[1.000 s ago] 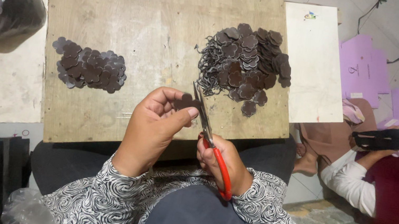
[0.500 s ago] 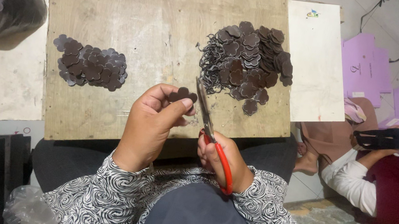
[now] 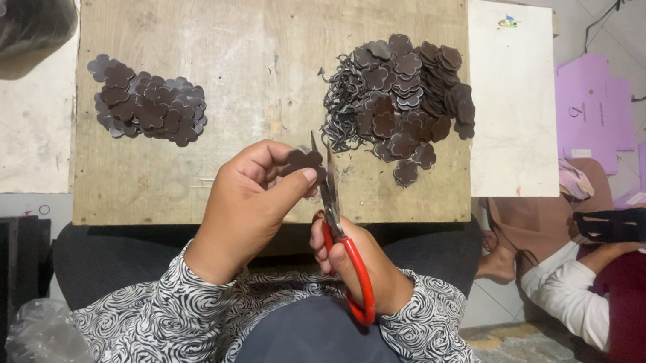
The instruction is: The person uses red-handled scissors to trim the edges of small, dark, flower-shaped pieces of material. They pick up each piece, cut along the perimeter, and place the finished piece on a growing pile on the table.
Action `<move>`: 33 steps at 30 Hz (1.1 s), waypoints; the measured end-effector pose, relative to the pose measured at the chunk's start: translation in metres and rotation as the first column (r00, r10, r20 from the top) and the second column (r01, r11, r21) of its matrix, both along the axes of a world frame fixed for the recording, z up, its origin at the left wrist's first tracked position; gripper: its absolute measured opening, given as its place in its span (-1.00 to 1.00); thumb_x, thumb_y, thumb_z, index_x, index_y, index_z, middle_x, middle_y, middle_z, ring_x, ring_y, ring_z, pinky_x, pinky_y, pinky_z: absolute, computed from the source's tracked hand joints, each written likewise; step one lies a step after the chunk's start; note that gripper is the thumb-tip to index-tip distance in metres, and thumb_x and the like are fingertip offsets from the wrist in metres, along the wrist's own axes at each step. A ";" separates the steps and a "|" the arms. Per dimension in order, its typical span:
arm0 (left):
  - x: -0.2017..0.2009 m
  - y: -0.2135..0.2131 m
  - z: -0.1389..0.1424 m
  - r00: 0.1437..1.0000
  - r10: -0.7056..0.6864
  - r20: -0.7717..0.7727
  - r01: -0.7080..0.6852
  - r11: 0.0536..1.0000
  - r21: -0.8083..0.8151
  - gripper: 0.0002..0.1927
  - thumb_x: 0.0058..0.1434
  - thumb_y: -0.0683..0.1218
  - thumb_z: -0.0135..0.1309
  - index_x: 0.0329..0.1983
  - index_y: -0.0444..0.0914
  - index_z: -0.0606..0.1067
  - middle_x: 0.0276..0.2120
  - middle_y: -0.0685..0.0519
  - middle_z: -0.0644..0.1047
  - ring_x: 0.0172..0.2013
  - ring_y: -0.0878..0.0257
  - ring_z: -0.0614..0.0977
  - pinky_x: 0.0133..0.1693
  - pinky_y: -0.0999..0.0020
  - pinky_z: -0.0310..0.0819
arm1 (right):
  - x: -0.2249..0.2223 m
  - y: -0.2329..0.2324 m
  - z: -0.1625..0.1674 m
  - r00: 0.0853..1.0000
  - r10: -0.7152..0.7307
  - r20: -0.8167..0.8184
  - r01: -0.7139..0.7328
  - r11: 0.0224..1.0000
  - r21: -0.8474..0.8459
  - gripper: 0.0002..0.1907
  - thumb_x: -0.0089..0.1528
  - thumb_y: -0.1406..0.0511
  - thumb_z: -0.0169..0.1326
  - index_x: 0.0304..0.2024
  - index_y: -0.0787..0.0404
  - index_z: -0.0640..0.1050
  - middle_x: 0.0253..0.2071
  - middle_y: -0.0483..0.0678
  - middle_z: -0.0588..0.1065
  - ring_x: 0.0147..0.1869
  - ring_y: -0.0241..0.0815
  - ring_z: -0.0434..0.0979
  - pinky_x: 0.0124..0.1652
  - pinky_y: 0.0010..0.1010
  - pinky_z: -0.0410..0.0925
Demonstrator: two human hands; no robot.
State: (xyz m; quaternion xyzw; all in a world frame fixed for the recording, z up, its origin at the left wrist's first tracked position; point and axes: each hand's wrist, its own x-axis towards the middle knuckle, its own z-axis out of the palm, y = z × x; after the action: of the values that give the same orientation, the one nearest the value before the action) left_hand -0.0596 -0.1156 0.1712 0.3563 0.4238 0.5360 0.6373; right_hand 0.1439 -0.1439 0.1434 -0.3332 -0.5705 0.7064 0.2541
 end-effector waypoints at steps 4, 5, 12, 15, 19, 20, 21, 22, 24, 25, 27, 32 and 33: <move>0.003 -0.001 0.001 1.000 0.014 -0.013 -0.015 1.000 -0.007 -0.90 0.30 -0.26 0.12 -0.15 -0.38 0.50 -0.28 0.06 0.61 -0.27 0.40 0.61 -0.18 0.50 0.54 | -0.001 -0.002 0.001 1.000 -0.017 -0.015 0.017 1.000 -0.017 -0.28 0.31 -0.30 -0.10 -0.14 0.24 0.36 -0.31 -0.18 0.28 -0.27 -0.40 0.24 -0.24 -0.59 0.25; 0.004 -0.001 0.001 1.000 0.018 -0.006 -0.018 1.000 -0.005 -0.90 0.30 -0.26 0.12 -0.14 -0.38 0.50 -0.27 0.05 0.61 -0.27 0.40 0.62 -0.16 0.50 0.55 | -0.002 -0.002 0.001 1.000 -0.022 -0.017 0.021 1.000 -0.019 -0.29 0.32 -0.29 -0.10 -0.14 0.24 0.36 -0.31 -0.18 0.28 -0.27 -0.40 0.23 -0.24 -0.59 0.25; 0.008 -0.002 0.001 0.999 0.032 0.036 -0.033 0.999 0.008 -0.89 0.32 -0.26 0.09 -0.12 -0.39 0.47 -0.23 0.02 0.61 -0.23 0.37 0.65 -0.13 0.48 0.58 | -0.005 -0.005 -0.002 0.997 -0.059 -0.043 0.058 0.998 -0.036 -0.32 0.35 -0.26 -0.12 -0.15 0.24 0.34 -0.31 -0.17 0.25 -0.29 -0.40 0.21 -0.28 -0.59 0.22; 0.008 -0.003 0.001 0.999 0.038 0.021 -0.039 0.999 0.013 -0.89 0.32 -0.26 0.09 -0.12 -0.39 0.47 -0.22 0.01 0.62 -0.23 0.36 0.66 -0.13 0.48 0.59 | -0.004 -0.004 -0.001 0.998 -0.058 -0.002 0.058 0.997 0.045 -0.31 0.35 -0.27 -0.15 -0.16 0.24 0.35 -0.33 -0.17 0.28 -0.30 -0.41 0.24 -0.29 -0.59 0.24; 0.009 -0.003 0.002 0.999 0.047 0.027 -0.047 0.999 0.020 -0.89 0.32 -0.26 0.09 -0.12 -0.40 0.47 -0.21 0.00 0.63 -0.22 0.36 0.66 -0.13 0.48 0.59 | -0.004 -0.002 0.002 0.998 -0.054 0.036 0.050 0.994 0.100 -0.29 0.34 -0.28 -0.16 -0.16 0.25 0.36 -0.34 -0.16 0.30 -0.31 -0.41 0.29 -0.30 -0.58 0.26; 0.010 -0.003 0.002 0.999 0.045 0.030 -0.045 0.999 0.024 -0.89 0.33 -0.26 0.09 -0.12 -0.40 0.47 -0.21 0.00 0.63 -0.22 0.36 0.66 -0.13 0.48 0.59 | -0.004 -0.002 0.002 0.998 -0.055 0.034 0.051 0.993 0.105 -0.30 0.34 -0.28 -0.16 -0.16 0.24 0.36 -0.34 -0.17 0.30 -0.31 -0.41 0.29 -0.30 -0.58 0.26; 0.010 -0.003 0.002 0.999 0.043 0.033 -0.044 0.999 0.027 -0.89 0.33 -0.26 0.09 -0.12 -0.40 0.47 -0.20 0.00 0.63 -0.22 0.36 0.66 -0.13 0.48 0.59 | -0.004 -0.002 0.001 0.998 -0.057 0.032 0.053 0.993 0.110 -0.30 0.34 -0.27 -0.16 -0.15 0.24 0.36 -0.34 -0.17 0.30 -0.31 -0.41 0.30 -0.30 -0.58 0.26; 0.010 -0.003 0.001 0.999 0.041 0.036 -0.042 0.999 0.028 -0.89 0.33 -0.26 0.09 -0.12 -0.39 0.47 -0.20 -0.01 0.63 -0.22 0.36 0.66 -0.13 0.48 0.59 | -0.004 -0.002 0.001 0.998 -0.058 0.030 0.054 0.992 0.113 -0.30 0.34 -0.27 -0.16 -0.15 0.24 0.36 -0.34 -0.17 0.31 -0.32 -0.41 0.30 -0.30 -0.58 0.27; 0.010 -0.003 0.001 0.998 0.047 0.049 -0.048 0.999 0.020 -0.89 0.32 -0.27 0.09 -0.12 -0.39 0.47 -0.20 0.00 0.62 -0.21 0.36 0.67 -0.12 0.47 0.60 | -0.005 -0.003 -0.001 0.998 -0.062 0.011 0.060 0.994 0.094 -0.33 0.36 -0.25 -0.14 -0.17 0.23 0.35 -0.37 -0.18 0.30 -0.33 -0.41 0.29 -0.31 -0.58 0.25; 0.010 -0.003 0.001 0.997 0.050 0.056 -0.051 0.999 0.016 -0.89 0.32 -0.27 0.09 -0.12 -0.39 0.47 -0.19 0.00 0.62 -0.21 0.36 0.67 -0.11 0.47 0.61 | -0.005 -0.004 -0.002 0.998 -0.064 0.001 0.064 0.994 0.085 -0.35 0.36 -0.24 -0.14 -0.17 0.23 0.35 -0.38 -0.18 0.30 -0.34 -0.41 0.28 -0.32 -0.58 0.25; 0.010 -0.002 0.000 0.997 0.051 0.059 -0.052 0.999 0.014 -0.90 0.32 -0.27 0.09 -0.13 -0.40 0.47 -0.20 0.00 0.62 -0.21 0.36 0.67 -0.11 0.47 0.61 | -0.004 -0.005 -0.005 0.997 -0.080 -0.021 0.081 0.996 0.041 -0.38 0.37 -0.21 -0.11 -0.19 0.22 0.34 -0.39 -0.19 0.27 -0.36 -0.42 0.24 -0.35 -0.59 0.21; 0.010 -0.002 0.000 0.999 0.051 0.016 -0.051 0.998 0.019 -0.89 0.32 -0.26 0.11 -0.12 -0.38 0.48 -0.21 0.01 0.63 -0.24 0.38 0.66 -0.14 0.48 0.58 | -0.004 -0.009 -0.013 0.992 -0.121 -0.044 0.120 0.992 -0.035 -0.40 0.37 -0.19 -0.09 -0.23 0.22 0.33 -0.41 -0.20 0.25 -0.41 -0.44 0.19 -0.42 -0.61 0.16; 0.010 -0.002 0.001 0.999 0.049 0.005 -0.049 0.999 0.017 -0.89 0.33 -0.26 0.11 -0.12 -0.38 0.48 -0.22 0.02 0.63 -0.24 0.39 0.65 -0.14 0.49 0.57 | -0.004 -0.009 -0.014 0.992 -0.119 -0.048 0.117 0.992 -0.043 -0.40 0.37 -0.19 -0.08 -0.23 0.22 0.33 -0.42 -0.20 0.25 -0.41 -0.44 0.19 -0.42 -0.61 0.16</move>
State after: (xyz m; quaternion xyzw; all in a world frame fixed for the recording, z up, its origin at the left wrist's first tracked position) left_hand -0.0498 -0.1176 0.1719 0.3501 0.4265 0.5559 0.6218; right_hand 0.1396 -0.1530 0.1296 -0.3531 -0.5291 0.7096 0.3031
